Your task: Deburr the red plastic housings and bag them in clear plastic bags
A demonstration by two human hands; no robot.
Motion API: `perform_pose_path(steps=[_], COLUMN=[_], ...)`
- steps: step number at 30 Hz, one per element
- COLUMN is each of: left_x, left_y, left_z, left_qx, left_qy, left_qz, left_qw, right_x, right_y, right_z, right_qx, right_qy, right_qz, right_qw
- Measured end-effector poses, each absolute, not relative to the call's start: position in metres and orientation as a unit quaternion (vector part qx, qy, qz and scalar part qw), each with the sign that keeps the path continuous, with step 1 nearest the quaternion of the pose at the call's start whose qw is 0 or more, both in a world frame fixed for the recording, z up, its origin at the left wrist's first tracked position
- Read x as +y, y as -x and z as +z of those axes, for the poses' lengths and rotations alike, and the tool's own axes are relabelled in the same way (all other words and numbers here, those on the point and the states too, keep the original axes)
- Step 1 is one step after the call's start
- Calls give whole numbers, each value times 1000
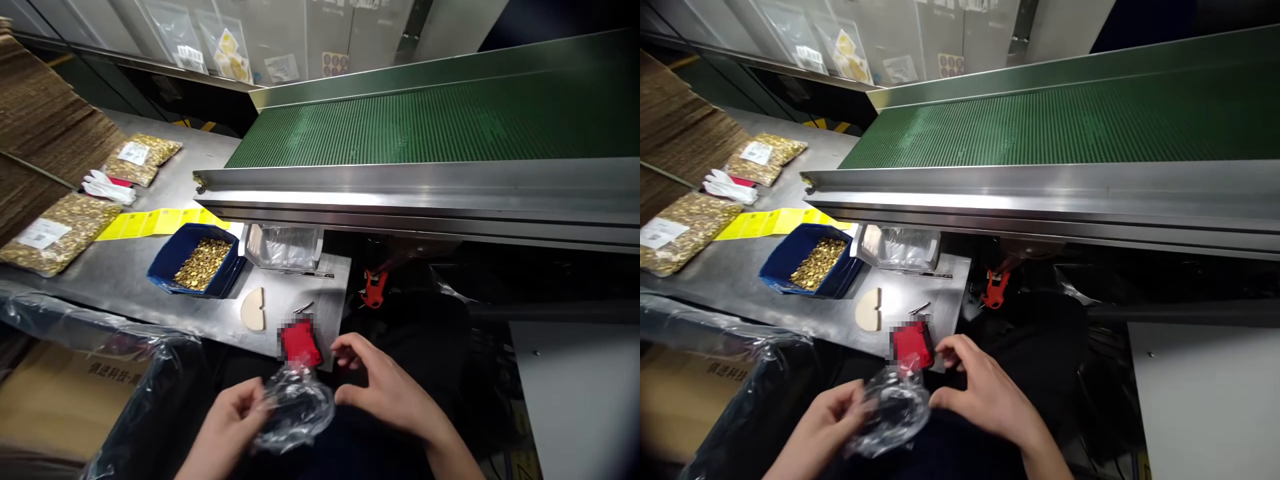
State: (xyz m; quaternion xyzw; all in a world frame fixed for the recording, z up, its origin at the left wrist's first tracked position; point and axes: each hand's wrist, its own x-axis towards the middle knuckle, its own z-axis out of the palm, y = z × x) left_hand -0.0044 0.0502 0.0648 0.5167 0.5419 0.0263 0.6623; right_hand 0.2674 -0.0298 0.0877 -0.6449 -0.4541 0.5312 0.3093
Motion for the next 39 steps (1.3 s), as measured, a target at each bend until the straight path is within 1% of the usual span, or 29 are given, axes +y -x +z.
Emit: perform_pose_path(steps=[3,4,6,8,10,11,13,15,17,19,21,23,25,26,28,30,32,34,37,39], left_x=[46,44,42,41,41,41,41,41,42,44,46,48,49,49,47,44,39,34,26,22], left_y=[56,68,80,80,73,68,60,53,48,44,40,35,31,28,23,18,13,8,1,-5], left_z=[56,52,45,37,32,30,27,25,24,22,20,20,21,24,31,40,48,54,58,58], left_qx=[629,647,662,660,654,652,653,654,649,640,628,614,605,607,608,593,574,554,519,495], left_qy=[-450,-442,-441,-453,-465,-465,-455,-446,-444,-447,-449,-451,-478,-515,-617,-705,-743,-760,-782,-794], left_qz=[25,21,12,13,21,25,25,16,5,-3,-12,-27,-36,-32,-6,31,63,89,113,135], left_qw=[634,621,606,598,596,598,605,611,618,626,635,647,635,605,499,388,340,329,328,325], right_x=[-46,-48,-48,-43,-39,-39,-41,-49,-57,-63,-65,-64,-63,-62,-62,-61,-61,-63,-66,-68], right_y=[-248,-235,-207,-183,-171,-170,-177,-190,-203,-210,-211,-205,-198,-194,-191,-192,-196,-201,-204,-203], right_z=[56,44,24,11,7,7,10,18,31,46,60,66,66,64,59,58,60,64,68,68], right_qx=[-308,-245,-97,43,114,113,51,-68,-191,-309,-434,-560,-640,-660,-670,-643,-575,-479,-374,-368], right_qy=[629,606,540,491,485,499,546,606,659,675,653,623,613,614,619,639,679,710,699,687], right_qz=[646,687,749,757,731,718,694,658,597,544,522,492,441,418,401,412,440,484,541,550], right_qw=[305,317,371,429,466,473,466,441,416,391,335,238,142,111,84,90,121,179,281,300])
